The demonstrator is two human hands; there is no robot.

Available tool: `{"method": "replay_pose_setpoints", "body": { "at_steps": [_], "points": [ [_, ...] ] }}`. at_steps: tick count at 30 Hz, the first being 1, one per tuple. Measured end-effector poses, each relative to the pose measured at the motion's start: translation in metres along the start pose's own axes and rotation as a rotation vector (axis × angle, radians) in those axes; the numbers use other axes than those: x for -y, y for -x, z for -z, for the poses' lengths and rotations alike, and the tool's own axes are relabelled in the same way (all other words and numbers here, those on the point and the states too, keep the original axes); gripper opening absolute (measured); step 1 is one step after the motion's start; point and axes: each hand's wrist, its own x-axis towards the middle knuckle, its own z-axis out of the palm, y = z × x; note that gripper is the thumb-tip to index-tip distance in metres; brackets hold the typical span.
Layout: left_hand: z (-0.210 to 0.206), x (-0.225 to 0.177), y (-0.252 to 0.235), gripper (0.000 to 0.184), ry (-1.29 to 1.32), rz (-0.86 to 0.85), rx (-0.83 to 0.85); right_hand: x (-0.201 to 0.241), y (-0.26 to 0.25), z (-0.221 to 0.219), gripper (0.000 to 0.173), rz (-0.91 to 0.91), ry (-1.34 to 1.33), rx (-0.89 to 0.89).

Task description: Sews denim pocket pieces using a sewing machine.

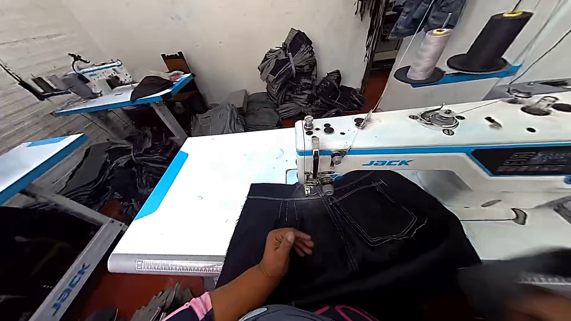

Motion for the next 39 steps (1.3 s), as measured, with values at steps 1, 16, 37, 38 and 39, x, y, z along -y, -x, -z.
{"method": "replay_pose_setpoints", "body": {
  "at_steps": [1, 16, 37, 38, 39],
  "points": [
    [0.000, -0.012, -0.004, 0.089, 0.087, 0.109, 0.029, 0.023, -0.021, -0.024, 0.019, 0.142, -0.029, 0.180],
    [0.089, -0.005, -0.047, 0.058, -0.431, 0.436, -0.198, 0.083, -0.114, -0.181, 0.042, 0.132, -0.074, 1.135],
    [0.097, 0.015, -0.047, 0.045, -0.625, 0.498, -0.167, 0.063, -0.061, -0.199, 0.050, 0.073, -0.027, 0.828],
    [0.098, 0.014, -0.049, 0.045, -0.620, 0.510, -0.163, 0.069, -0.068, -0.199, 0.054, 0.010, -0.007, 0.906],
    [0.099, 0.013, -0.050, 0.044, -0.616, 0.521, -0.157, 0.074, -0.075, -0.198, 0.058, -0.056, 0.014, 0.982]
  ]
}}
